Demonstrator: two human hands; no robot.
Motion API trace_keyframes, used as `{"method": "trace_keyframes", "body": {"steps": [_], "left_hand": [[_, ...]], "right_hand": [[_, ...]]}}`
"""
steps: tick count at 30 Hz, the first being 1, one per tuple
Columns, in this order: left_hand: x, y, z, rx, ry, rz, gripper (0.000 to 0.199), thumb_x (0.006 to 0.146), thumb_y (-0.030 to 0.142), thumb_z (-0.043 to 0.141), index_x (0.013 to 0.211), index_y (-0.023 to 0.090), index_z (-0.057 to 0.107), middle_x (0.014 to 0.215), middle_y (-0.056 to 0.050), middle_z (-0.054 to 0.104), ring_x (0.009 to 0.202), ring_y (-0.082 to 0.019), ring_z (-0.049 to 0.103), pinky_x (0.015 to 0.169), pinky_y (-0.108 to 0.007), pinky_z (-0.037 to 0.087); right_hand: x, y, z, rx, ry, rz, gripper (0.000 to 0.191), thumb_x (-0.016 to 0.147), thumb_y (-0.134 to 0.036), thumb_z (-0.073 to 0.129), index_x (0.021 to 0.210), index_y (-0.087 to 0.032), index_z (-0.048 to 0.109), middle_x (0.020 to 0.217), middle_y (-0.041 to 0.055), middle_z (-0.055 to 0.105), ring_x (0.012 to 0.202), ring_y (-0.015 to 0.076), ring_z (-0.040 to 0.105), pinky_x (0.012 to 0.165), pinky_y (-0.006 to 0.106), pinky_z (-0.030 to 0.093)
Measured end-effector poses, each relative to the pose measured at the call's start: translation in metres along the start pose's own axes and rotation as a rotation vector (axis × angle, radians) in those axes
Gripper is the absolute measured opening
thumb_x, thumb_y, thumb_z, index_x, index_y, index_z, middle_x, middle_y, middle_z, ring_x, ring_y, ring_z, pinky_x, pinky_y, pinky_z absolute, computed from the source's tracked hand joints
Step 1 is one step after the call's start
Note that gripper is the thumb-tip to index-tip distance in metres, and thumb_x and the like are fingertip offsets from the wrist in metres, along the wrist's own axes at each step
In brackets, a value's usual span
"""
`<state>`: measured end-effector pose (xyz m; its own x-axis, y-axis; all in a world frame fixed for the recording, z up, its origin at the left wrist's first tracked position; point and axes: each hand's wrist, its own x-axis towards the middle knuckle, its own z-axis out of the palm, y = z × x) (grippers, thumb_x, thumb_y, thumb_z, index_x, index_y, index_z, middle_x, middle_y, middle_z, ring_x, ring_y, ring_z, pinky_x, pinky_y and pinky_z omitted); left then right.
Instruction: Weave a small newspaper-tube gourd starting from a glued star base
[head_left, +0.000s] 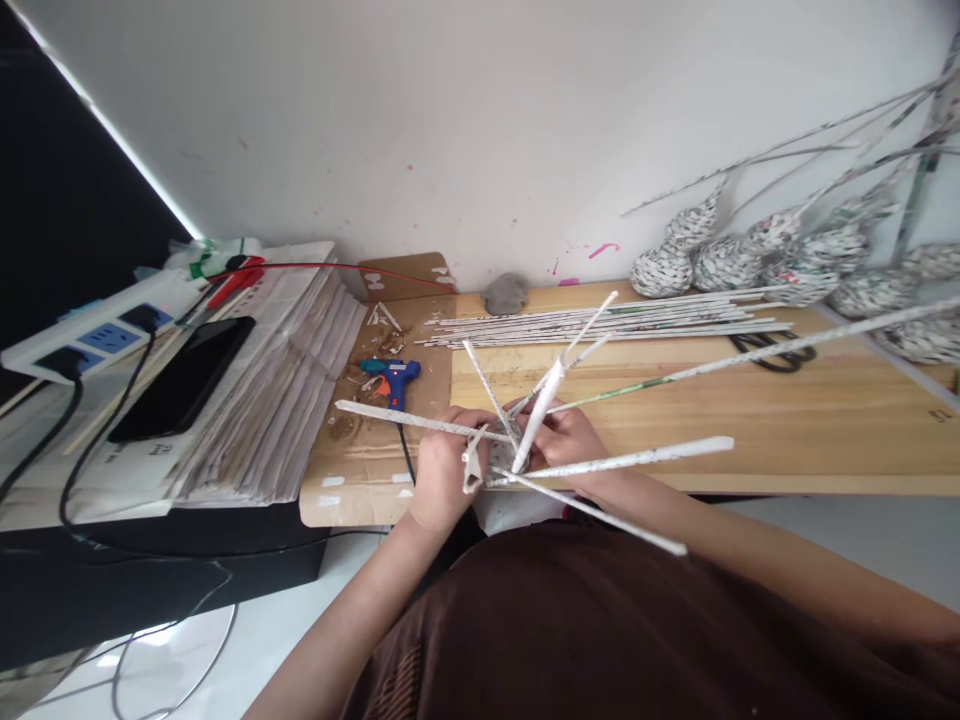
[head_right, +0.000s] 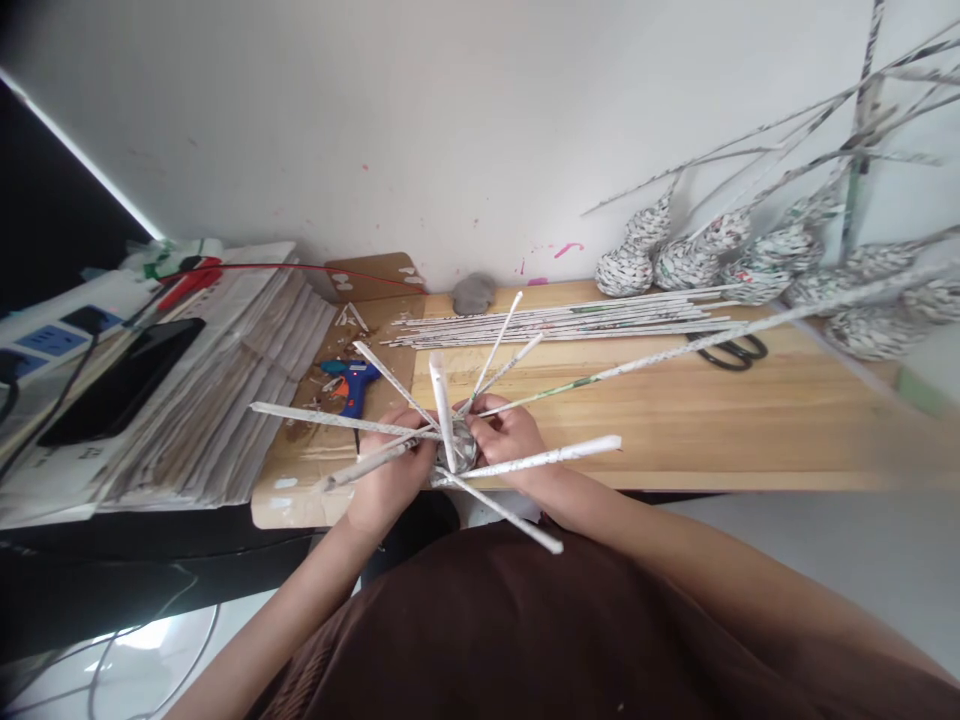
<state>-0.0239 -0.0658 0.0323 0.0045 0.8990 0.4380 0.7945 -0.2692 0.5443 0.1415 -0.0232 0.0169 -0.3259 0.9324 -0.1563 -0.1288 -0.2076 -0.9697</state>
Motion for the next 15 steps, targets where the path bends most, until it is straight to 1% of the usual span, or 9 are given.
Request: {"method": "trace_keyframes", "body": {"steps": [2, 5, 8, 11, 15], "left_hand": [[0.002, 0.001, -0.008, -0.095, -0.085, -0.086, 0.019, 0.082, 0.015, 0.062, 0.096, 0.021, 0.072, 0.097, -0.004, 0.074, 0.091, -0.019, 0.069, 0.084, -0.028, 0.053], [0.003, -0.003, -0.023, -0.248, -0.209, -0.210, 0.030, 0.079, 0.019, 0.064, 0.108, 0.020, 0.071, 0.107, -0.006, 0.074, 0.092, -0.019, 0.070, 0.083, -0.029, 0.055], [0.006, -0.010, -0.037, -0.443, -0.333, -0.267, 0.036, 0.081, 0.022, 0.060, 0.116, 0.017, 0.068, 0.110, -0.008, 0.074, 0.098, -0.021, 0.070, 0.085, -0.031, 0.056], [0.012, -0.015, -0.045, -0.579, -0.403, -0.332, 0.034, 0.081, 0.028, 0.061, 0.110, 0.015, 0.071, 0.108, -0.010, 0.074, 0.096, -0.023, 0.070, 0.083, -0.033, 0.058], [0.023, -0.016, -0.045, -0.632, -0.422, -0.411, 0.029, 0.074, 0.031, 0.069, 0.097, 0.015, 0.075, 0.098, -0.010, 0.076, 0.087, -0.023, 0.071, 0.074, -0.032, 0.059]], "right_hand": [[0.000, 0.001, -0.002, -0.041, 0.005, -0.018, 0.018, 0.079, -0.035, 0.067, 0.090, -0.021, 0.068, 0.069, 0.0001, 0.068, 0.055, 0.0163, 0.062, 0.052, 0.029, 0.050], [0.001, 0.002, -0.004, -0.090, 0.012, -0.067, 0.018, 0.080, -0.033, 0.066, 0.092, -0.019, 0.068, 0.074, 0.0018, 0.069, 0.058, 0.0154, 0.062, 0.053, 0.028, 0.051], [0.003, 0.004, -0.005, -0.110, -0.011, -0.101, 0.019, 0.081, -0.031, 0.065, 0.094, -0.019, 0.068, 0.077, 0.0025, 0.069, 0.060, 0.0152, 0.062, 0.054, 0.027, 0.051], [0.004, 0.007, -0.005, -0.109, -0.025, -0.117, 0.019, 0.080, -0.030, 0.065, 0.096, -0.020, 0.067, 0.072, 0.0003, 0.066, 0.056, 0.0140, 0.060, 0.052, 0.026, 0.049], [0.004, 0.005, -0.004, -0.156, -0.013, -0.157, 0.018, 0.079, -0.029, 0.064, 0.094, -0.020, 0.068, 0.072, 0.0000, 0.066, 0.057, 0.0140, 0.059, 0.053, 0.026, 0.048]]}}
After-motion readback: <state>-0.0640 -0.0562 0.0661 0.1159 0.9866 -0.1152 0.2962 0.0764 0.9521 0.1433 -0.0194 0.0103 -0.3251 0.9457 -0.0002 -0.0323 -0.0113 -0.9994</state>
